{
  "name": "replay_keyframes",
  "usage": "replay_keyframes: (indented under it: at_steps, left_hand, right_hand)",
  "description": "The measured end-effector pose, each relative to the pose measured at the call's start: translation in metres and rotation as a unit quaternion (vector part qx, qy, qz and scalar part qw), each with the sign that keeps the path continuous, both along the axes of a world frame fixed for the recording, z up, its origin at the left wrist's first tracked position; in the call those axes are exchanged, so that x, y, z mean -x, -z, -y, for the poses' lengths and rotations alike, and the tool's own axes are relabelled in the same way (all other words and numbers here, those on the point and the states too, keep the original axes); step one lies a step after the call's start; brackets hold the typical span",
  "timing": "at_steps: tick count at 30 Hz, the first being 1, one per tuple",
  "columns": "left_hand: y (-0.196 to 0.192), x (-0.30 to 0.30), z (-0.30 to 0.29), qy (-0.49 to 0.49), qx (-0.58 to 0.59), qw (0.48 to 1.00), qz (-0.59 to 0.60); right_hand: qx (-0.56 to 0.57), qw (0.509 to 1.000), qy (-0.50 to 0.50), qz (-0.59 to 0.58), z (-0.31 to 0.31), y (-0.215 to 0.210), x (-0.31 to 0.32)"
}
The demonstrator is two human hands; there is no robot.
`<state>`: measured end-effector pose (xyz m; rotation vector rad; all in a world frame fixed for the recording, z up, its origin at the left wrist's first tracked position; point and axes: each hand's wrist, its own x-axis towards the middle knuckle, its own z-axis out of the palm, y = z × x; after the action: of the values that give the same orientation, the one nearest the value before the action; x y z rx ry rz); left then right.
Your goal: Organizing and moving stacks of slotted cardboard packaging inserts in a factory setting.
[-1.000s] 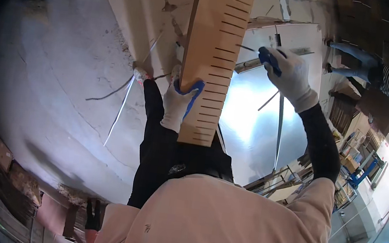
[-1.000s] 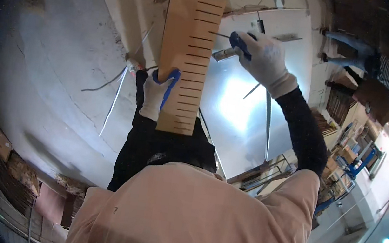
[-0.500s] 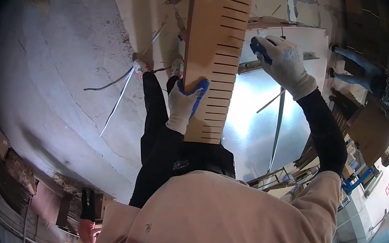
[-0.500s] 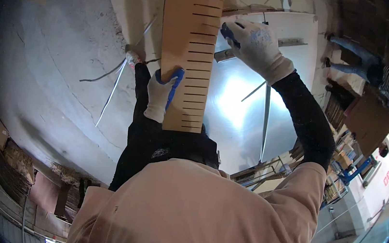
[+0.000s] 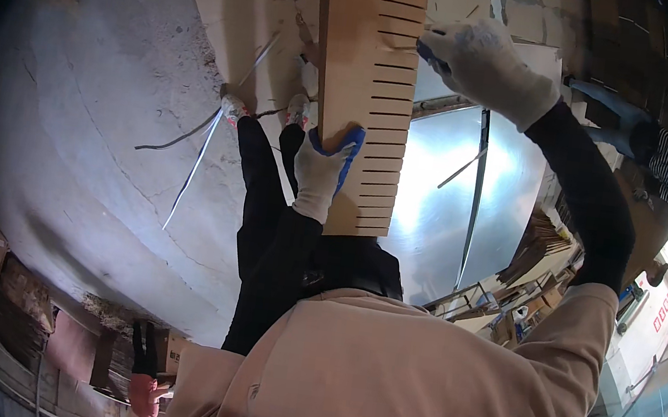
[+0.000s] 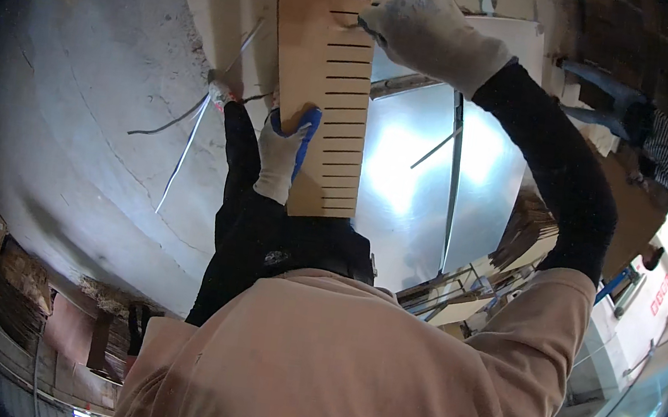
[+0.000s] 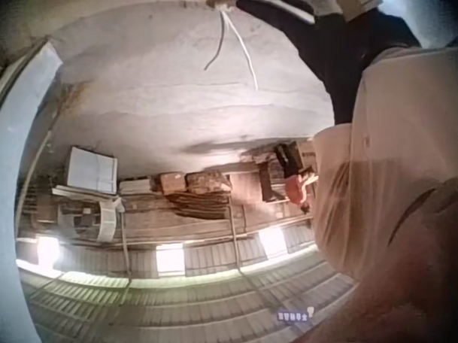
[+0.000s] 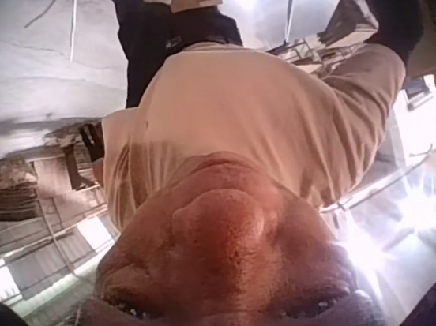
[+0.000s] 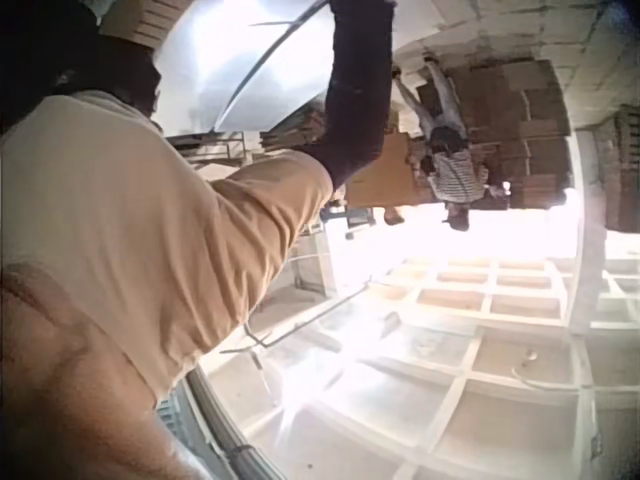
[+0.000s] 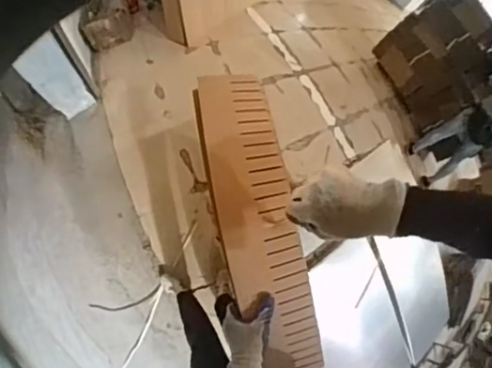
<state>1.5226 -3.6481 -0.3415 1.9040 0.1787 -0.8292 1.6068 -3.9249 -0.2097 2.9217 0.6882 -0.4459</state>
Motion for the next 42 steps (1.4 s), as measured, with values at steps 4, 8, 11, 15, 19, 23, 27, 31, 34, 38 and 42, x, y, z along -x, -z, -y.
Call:
replay_keyframes:
  at_steps: [4, 8, 11, 15, 19, 23, 27, 31, 34, 38, 42]
  left_hand:
    - [0.000, 0.000, 0.002, -0.011, 0.007, 1.000, -0.007]
    - [-0.001, 0.000, 0.002, 0.002, -0.004, 1.000, 0.017]
    - [0.002, -0.001, -0.001, 0.009, -0.012, 1.000, 0.014]
    - [-0.010, -0.003, 0.002, 0.012, -0.008, 1.000, 0.012]
    - [0.003, 0.001, -0.001, -0.001, -0.005, 1.000, -0.002]
    - [0.006, 0.002, -0.001, 0.003, -0.011, 1.000, -0.015]
    - [-0.012, -0.002, 0.002, 0.004, -0.010, 1.000, -0.026]
    - [-0.008, -0.002, -0.002, 0.018, -0.033, 0.999, -0.021]
    - [-0.012, -0.004, 0.004, 0.029, -0.044, 0.999, -0.002]
    - [-0.007, -0.005, 0.002, 0.051, -0.072, 0.996, 0.000]
    - [-0.014, -0.009, 0.003, 0.039, -0.050, 0.998, -0.003]
  right_hand:
    - [0.007, 1.000, -0.015, 0.002, -0.001, 0.004, 0.002]
    - [-0.036, 0.999, -0.016, 0.008, 0.004, -0.003, 0.006]
    - [0.023, 0.999, -0.014, -0.037, 0.001, 0.004, 0.005]
    - [-0.024, 0.995, 0.064, -0.069, 0.002, 0.001, 0.004]
    - [-0.005, 0.999, 0.011, -0.033, 0.006, 0.004, 0.005]
    - [0.072, 0.995, -0.043, -0.047, 0.004, 0.031, 0.007]
    - [0.026, 0.998, -0.010, -0.057, -0.004, 0.040, 0.002]
    - [0.056, 0.995, -0.016, -0.079, -0.007, 0.041, 0.001]
    - [0.110, 0.987, -0.020, -0.115, -0.007, 0.049, 0.007]
    - [0.151, 0.976, 0.005, -0.159, -0.014, 0.018, -0.009]
    - [0.112, 0.981, 0.037, -0.155, -0.002, 0.035, -0.004]
